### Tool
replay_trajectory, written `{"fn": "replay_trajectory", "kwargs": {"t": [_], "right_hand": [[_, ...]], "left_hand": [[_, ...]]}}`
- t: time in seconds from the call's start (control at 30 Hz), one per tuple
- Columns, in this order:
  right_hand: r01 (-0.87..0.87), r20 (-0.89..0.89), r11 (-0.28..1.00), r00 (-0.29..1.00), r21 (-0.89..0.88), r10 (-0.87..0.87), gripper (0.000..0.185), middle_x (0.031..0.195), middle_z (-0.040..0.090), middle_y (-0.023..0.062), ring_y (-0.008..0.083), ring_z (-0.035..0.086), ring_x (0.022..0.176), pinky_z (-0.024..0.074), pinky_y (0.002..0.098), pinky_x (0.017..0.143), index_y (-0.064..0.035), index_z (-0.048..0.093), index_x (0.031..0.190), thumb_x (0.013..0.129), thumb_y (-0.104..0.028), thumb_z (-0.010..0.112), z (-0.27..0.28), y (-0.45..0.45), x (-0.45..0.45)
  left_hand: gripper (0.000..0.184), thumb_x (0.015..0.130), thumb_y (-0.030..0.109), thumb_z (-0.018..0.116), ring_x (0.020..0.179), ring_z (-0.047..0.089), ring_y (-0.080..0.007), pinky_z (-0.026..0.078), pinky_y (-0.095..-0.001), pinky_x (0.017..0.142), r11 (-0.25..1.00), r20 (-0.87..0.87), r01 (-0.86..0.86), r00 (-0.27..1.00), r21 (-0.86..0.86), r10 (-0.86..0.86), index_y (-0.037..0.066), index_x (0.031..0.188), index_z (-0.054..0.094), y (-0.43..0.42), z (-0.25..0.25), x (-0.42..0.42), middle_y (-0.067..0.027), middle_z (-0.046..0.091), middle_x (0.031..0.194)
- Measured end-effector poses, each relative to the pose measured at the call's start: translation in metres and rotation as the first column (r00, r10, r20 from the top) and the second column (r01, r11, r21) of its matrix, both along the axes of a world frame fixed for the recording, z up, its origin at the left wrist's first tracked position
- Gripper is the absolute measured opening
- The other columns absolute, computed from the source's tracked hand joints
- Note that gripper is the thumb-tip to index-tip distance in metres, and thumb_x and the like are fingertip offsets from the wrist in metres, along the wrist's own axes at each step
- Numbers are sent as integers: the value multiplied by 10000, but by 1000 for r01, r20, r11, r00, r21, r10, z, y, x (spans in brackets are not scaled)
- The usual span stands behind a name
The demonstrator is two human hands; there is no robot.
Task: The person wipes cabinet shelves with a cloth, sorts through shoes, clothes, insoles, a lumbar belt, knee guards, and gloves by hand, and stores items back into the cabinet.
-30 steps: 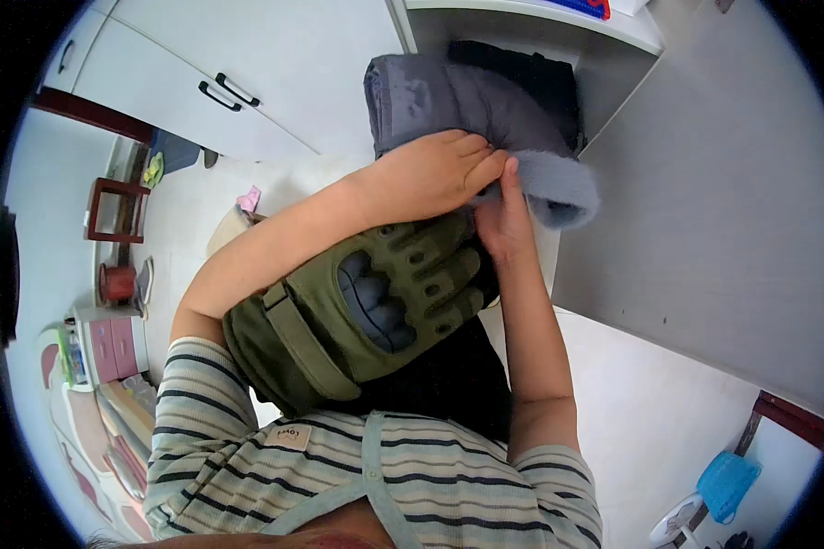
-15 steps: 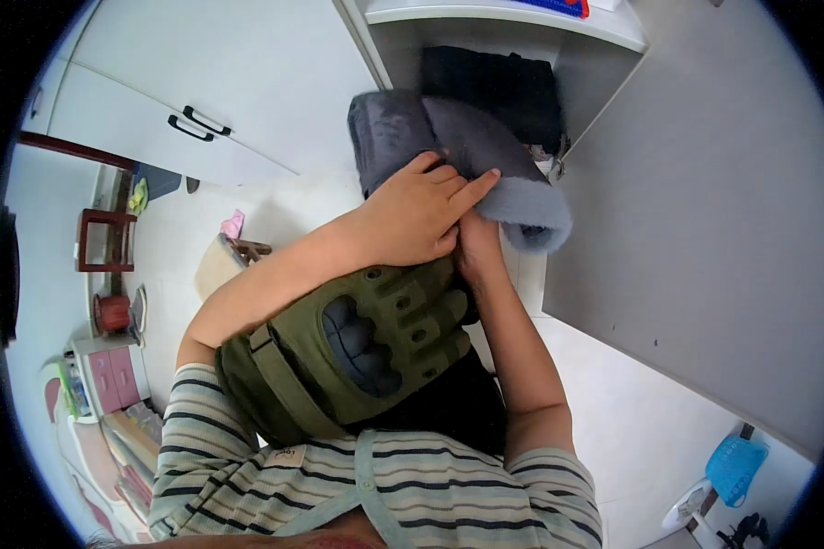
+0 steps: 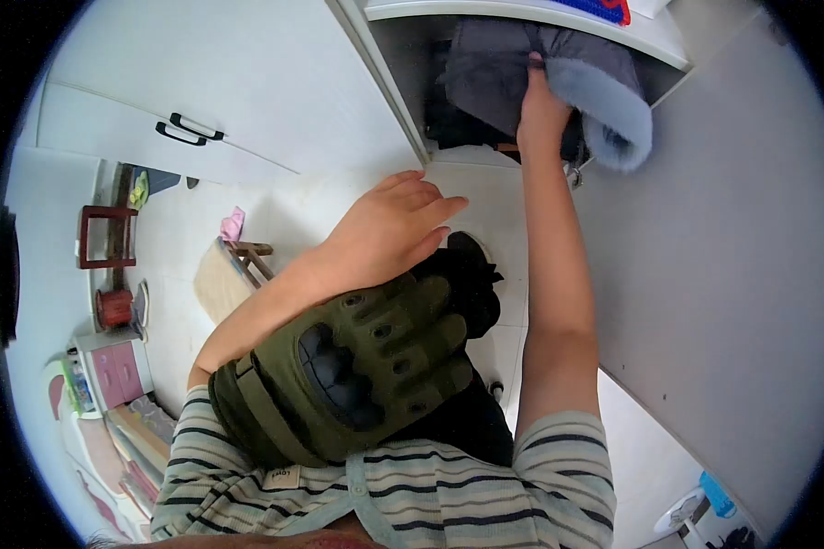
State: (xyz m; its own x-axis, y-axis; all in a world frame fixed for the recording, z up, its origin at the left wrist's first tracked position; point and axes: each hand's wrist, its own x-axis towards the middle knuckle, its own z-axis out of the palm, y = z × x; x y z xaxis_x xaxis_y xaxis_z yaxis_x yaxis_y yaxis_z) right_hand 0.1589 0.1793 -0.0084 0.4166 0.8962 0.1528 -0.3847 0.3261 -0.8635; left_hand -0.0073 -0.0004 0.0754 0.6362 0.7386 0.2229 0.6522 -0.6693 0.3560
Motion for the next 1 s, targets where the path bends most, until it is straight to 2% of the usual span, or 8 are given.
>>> {"fn": "replay_trajectory", "kwargs": {"t": [0.17, 0.23, 0.33, 0.57, 0.67, 0.73, 0.87, 1.0], "right_hand": [[-235, -188, 907, 966, -350, 178, 636, 1302, 403, 128, 239, 419, 1156, 342, 295, 974, -46, 289, 1345, 805, -62, 624, -115, 60, -14], [-160, 70, 741, 961, -652, 269, 699, 1308, 399, 132, 263, 409, 1176, 345, 290, 963, -93, 220, 1390, 816, -96, 619, -176, 62, -15], [-133, 192, 875, 950, -465, 246, 757, 1339, 366, 145, 292, 383, 1207, 340, 294, 964, -62, 183, 1401, 818, -213, 642, -211, 60, -8], [39, 358, 929, 928, -368, 103, 834, 1346, 338, 234, 323, 375, 1215, 276, 350, 1009, 83, 194, 1338, 792, -340, 660, -164, 20, -41], [36, 644, 945, 740, -325, 193, 804, 1325, 363, 255, 357, 375, 1224, 283, 372, 1018, 84, 210, 1334, 796, -320, 649, -171, 9, -61], [12, 751, 999, 661, -35, 19, 701, 1320, 376, 244, 382, 390, 1211, 322, 397, 1006, 10, 252, 1352, 827, -307, 592, -150, 16, -60], [-117, 844, 904, 326, -411, 426, 538, 1352, 372, 180, 367, 427, 1190, 387, 409, 962, -173, 317, 1368, 881, -321, 491, -172, 51, -61], [-84, 843, 867, 206, -491, 497, 585, 1363, 359, 172, 335, 447, 1186, 386, 409, 968, -145, 292, 1381, 875, -351, 500, -150, 40, -58]], "left_hand": [[297, 784, 99, 593, 895, 555, -283, 414, -403, 908, 999, 25, 1, 1000, -47, 0, 23, 1067, 544, -1, -4, 4, -137, 586, 861], [293, 787, 105, 594, 891, 559, -281, 417, -401, 907, 998, 29, 0, 1000, -58, 2, 22, 1064, 546, 0, -5, 4, -135, 589, 857], [288, 792, 115, 594, 883, 565, -277, 419, -396, 907, 996, 20, -8, 1000, -88, 10, 23, 1061, 550, 7, -9, 2, -134, 595, 849], [293, 797, 132, 593, 890, 570, -276, 414, -390, 918, 987, -20, -1, 1000, -159, -3, 26, 1066, 554, 14, -17, 4, -138, 601, 843], [288, 799, 135, 590, 885, 569, -279, 413, -393, 919, 983, -16, 8, 1000, -182, -11, 24, 1062, 554, 17, -18, 7, -139, 598, 830], [287, 798, 137, 590, 881, 569, -279, 413, -394, 920, 982, -33, 17, 999, -189, -24, 24, 1060, 555, 14, -15, 11, -140, 595, 823], [290, 793, 142, 599, 870, 567, -281, 411, -400, 923, 973, -56, 7, 998, -230, -21, 27, 1056, 555, 14, -14, 10, -143, 589, 813], [296, 793, 141, 601, 872, 569, -282, 410, -400, 925, 965, -29, 2, 1000, -262, -10, 40, 1067, 553, 12, -17, 6, -141, 590, 835]]}}
